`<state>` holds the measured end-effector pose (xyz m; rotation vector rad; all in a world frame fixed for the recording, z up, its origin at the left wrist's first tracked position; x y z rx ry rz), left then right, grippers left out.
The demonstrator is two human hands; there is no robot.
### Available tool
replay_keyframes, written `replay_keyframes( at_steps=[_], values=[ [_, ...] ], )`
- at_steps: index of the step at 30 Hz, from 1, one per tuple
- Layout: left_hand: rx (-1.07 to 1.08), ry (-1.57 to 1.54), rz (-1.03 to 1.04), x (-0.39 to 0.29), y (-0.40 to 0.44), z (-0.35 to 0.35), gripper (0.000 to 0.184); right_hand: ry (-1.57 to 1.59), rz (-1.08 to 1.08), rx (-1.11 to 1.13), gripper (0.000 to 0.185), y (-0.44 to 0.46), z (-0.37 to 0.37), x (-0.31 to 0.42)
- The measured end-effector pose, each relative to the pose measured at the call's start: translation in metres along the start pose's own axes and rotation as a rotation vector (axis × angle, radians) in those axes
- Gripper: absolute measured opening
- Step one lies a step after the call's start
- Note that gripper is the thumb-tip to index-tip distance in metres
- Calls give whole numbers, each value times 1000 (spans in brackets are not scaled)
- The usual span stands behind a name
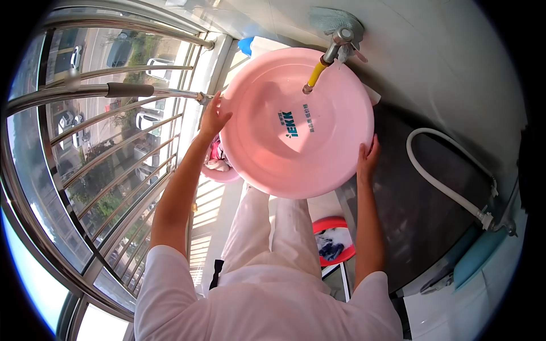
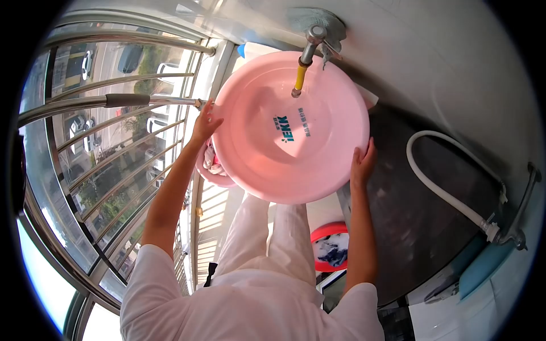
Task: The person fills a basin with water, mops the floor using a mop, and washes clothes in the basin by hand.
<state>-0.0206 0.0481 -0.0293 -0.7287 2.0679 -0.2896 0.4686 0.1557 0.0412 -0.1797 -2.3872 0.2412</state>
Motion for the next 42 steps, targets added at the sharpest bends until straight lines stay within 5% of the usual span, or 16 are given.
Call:
replay_keyframes(
  at_steps=[2, 6, 11, 13, 16, 19, 26, 28, 32, 36, 42],
  values=[
    [-131, 28, -29, -15, -14, -1, 70, -183, -284, -180, 48, 6, -16, 36],
    [-246, -75, -30, -49, -62, -35, 70, -38, -310, -104, 44, -1, -7, 133],
    [-285, -155, -191, 24, -86, 8, 68, 130, -381, -31, 40, 36, 9, 200],
    [-214, -387, -359, 76, -97, 41, 64, 70, -391, -59, 42, 50, 11, 196],
    [-29, -887, -533, 59, -115, 64, 57, -224, -432, -55, 48, 73, 23, 144],
    [-80, -832, -673, 39, -130, 57, 49, -325, -407, 50, 53, 81, 40, 80],
    [-130, -772, -635, 44, -145, 59, 41, -347, -350, 146, 57, 79, 65, 39],
    [-224, -876, -518, 41, -142, 62, 39, -349, -401, 65, 53, 73, 61, 59],
    [-75, -656, -642, 40, -131, 56, 47, -192, -502, 36, 47, 34, 52, 124],
    [-304, -1085, -429, 52, -129, 58, 46, 17, -468, 314, 39, -50, 75, 182],
    [-290, -811, -688, 186, -189, 63, 39, 249, -541, 882, 37, -244, 168, 209]
  ],
)
Point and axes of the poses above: each hand's wrist, its own y-axis towards the middle knuckle, its own z-axis out of the palm, x = y × z, the point moved 6 cm from there along y, towards the middle knuckle, and after that the axes turned 3 degrees about -x, right-handed, at the moved point
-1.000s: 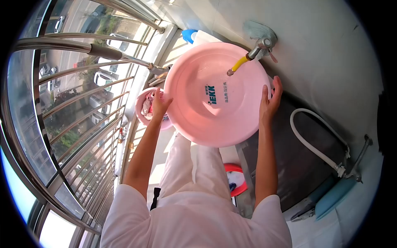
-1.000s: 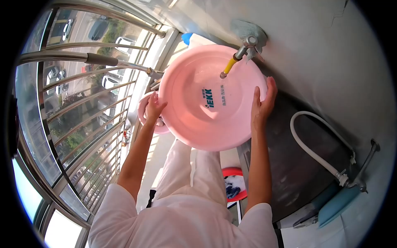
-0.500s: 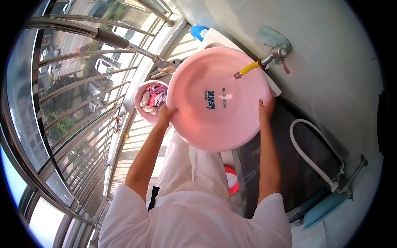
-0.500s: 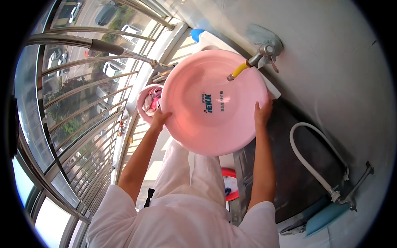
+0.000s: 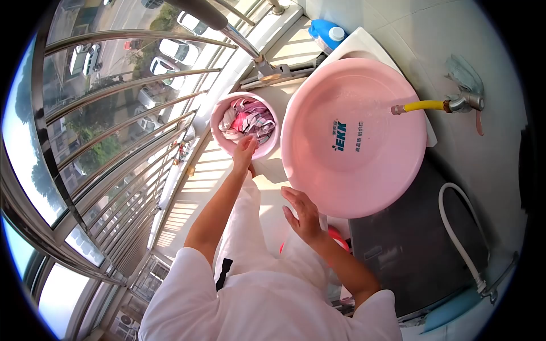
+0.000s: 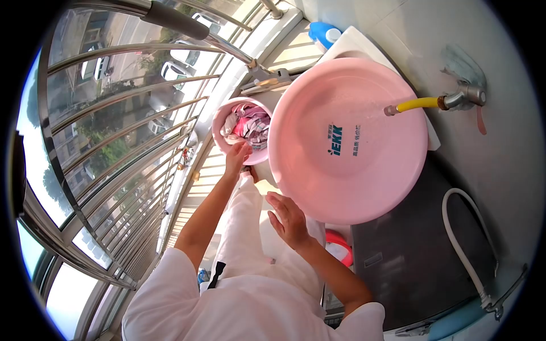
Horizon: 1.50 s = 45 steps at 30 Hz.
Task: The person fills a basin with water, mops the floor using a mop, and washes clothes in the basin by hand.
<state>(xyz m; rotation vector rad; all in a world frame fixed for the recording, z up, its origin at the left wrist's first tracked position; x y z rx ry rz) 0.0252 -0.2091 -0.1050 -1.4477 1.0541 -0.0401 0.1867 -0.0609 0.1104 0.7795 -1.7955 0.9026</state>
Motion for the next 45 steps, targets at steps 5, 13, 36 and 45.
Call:
replay_keyframes(
  at_steps=[5, 13, 36, 45],
  values=[
    [-92, 645, 41, 94, 86, -114, 49, -11, 186, 76, 34, -3, 143, -101],
    [-104, 1069, 21, 192, 237, -221, 73, -293, 550, -173, 38, 58, 228, -354],
    [-67, 558, 243, 190, 194, -339, 25, -201, 446, -297, 26, 41, 213, -248],
    [142, 195, 331, -38, -139, -320, 27, -276, 148, -421, 50, -72, 60, 51]
  ],
)
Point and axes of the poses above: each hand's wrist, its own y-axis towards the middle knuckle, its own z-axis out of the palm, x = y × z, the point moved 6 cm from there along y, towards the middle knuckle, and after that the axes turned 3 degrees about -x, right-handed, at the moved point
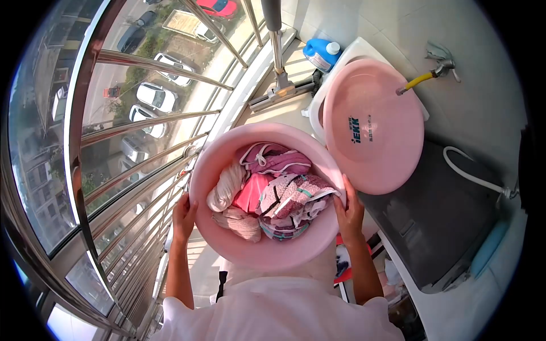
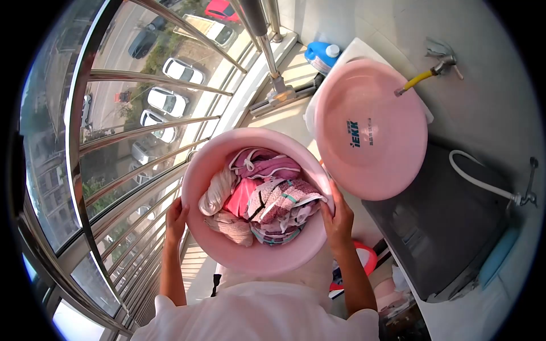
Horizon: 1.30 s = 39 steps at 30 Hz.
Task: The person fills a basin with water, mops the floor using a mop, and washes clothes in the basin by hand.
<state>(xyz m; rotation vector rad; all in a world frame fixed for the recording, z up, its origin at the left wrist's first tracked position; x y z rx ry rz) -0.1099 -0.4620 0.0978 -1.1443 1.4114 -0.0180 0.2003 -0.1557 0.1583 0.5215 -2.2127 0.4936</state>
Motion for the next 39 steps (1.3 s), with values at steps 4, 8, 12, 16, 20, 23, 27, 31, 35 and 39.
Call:
replay_keyframes(
  at_steps=[4, 8, 12, 16, 20, 23, 27, 31, 35, 39],
  values=[
    [121, -86, 50, -68, -13, 108, 39, -108, -42, -78, 45, 12, -115, -12],
    [277, -211, 33, -80, -11, 208, 25, -311, 34, -55, 42, 30, -214, -6],
    [410, -190, -177, -74, -8, 315, 24, -571, -47, 103, 36, 89, -282, -65],
    [564, -197, -471, -33, -11, 412, 28, -721, 14, 403, 29, 170, -311, -143],
    [587, -347, -735, -23, -36, 468, 30, -1022, 62, 751, 31, 221, -314, -211],
    [634, -422, -827, -32, -45, 501, 31, -1096, 71, 865, 29, 253, -311, -236],
    [657, -440, -939, 10, -49, 538, 27, -1247, 71, 1012, 26, 278, -296, -296],
    [818, -471, -1057, 16, -64, 550, 17, -1390, 140, 1033, 25, 271, -306, -268],
    [951, -472, -1076, 5, -68, 553, 16, -1371, 267, 1156, 27, 269, -333, -278],
    [861, -503, -1013, -29, -60, 539, 15, -1253, 194, 1080, 27, 266, -360, -286]
  ],
)
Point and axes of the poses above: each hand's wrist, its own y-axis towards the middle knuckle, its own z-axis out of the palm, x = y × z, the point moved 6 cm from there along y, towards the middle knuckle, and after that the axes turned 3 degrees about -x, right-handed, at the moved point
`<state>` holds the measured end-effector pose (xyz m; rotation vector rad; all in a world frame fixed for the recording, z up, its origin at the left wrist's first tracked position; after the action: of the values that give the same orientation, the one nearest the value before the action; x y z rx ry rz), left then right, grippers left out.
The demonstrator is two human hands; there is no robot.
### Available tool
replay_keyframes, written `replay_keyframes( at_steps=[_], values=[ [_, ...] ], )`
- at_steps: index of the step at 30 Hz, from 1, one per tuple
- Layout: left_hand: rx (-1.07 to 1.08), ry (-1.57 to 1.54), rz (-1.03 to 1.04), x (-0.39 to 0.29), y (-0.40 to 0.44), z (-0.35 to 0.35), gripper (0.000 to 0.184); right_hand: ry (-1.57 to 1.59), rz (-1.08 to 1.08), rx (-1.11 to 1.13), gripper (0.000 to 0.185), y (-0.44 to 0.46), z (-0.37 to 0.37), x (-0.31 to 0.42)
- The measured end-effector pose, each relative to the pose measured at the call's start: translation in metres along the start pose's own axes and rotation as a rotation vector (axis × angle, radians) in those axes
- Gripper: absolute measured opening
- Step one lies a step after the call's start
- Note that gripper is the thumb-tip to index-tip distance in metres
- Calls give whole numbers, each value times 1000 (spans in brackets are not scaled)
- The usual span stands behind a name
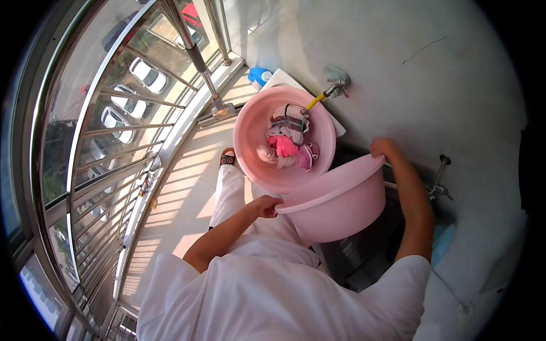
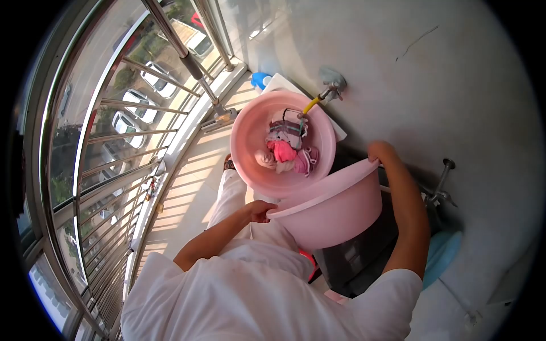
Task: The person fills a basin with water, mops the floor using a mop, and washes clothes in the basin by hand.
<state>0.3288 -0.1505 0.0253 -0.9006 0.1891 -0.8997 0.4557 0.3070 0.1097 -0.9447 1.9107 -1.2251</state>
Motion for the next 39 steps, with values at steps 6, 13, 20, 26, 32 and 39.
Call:
replay_keyframes(
  at_steps=[6, 13, 20, 26, 32, 39],
  values=[
    [-136, -36, 313, -59, -82, 9, 40, 473, 96, -533, 33, -85, -11, 25],
    [-172, 30, 413, -95, -138, -15, 40, 830, 241, -878, 39, -133, 46, 94],
    [-196, 169, 441, -132, -170, -57, 41, 1599, 551, -857, 50, -193, 94, 185],
    [-228, 276, 463, -152, -192, -50, 33, 1978, 539, -916, 51, -212, 111, 230],
    [-269, 398, 418, -180, -176, -49, 33, 2428, 444, -791, 52, -206, 142, 273],
    [-352, 449, 435, -216, -162, -61, 32, 2286, 401, -900, 46, -185, 110, 272]
  ],
)
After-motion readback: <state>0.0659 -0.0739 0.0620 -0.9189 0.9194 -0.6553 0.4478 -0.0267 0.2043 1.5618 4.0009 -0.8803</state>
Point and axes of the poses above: each hand's wrist, its own y-axis towards the middle knuckle, its own z-axis out of the palm, x = y × z, the point moved 6 cm from there along y, towards the middle knuckle, and after that the axes turned 3 degrees about -x, right-handed, at the moved point
